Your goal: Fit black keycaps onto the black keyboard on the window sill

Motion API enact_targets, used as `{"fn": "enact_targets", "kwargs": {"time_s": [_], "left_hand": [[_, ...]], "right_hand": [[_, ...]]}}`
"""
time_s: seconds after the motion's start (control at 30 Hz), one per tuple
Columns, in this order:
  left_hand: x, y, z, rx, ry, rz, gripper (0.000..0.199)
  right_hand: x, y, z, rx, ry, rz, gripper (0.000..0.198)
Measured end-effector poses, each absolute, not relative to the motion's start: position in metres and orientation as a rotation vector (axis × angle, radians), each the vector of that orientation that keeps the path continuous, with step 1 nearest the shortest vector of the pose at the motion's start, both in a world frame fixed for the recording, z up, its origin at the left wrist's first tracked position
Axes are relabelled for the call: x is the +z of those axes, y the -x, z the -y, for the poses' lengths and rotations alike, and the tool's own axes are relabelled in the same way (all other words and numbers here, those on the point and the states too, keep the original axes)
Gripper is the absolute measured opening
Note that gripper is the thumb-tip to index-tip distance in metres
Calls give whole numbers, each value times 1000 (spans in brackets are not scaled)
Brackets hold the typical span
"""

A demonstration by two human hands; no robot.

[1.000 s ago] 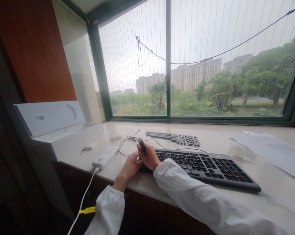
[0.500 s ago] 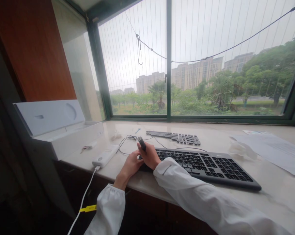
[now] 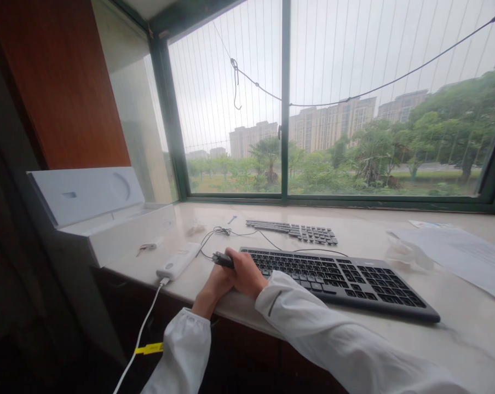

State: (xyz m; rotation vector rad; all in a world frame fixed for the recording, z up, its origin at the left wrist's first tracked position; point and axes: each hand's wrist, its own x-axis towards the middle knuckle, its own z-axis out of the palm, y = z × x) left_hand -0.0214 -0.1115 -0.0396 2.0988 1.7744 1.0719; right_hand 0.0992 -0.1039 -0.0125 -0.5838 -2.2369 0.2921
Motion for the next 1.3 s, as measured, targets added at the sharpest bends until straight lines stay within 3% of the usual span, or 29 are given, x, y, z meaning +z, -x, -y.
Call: {"fn": "enact_targets", "kwargs": {"time_s": [0.13,0.57,1.3], "left_hand": [[-37,16,114,1039,-2172,-1799,15],[-27,6,129,1368,-2245,-1841,20],[-26,5,131,1385,-2299,-1906,17]], "right_hand": [[-12,-101,104,298,649,2108,4],[7,-138,53,239,1129,2036,31],[1,-142,56,367,1100,2297,37]]}}
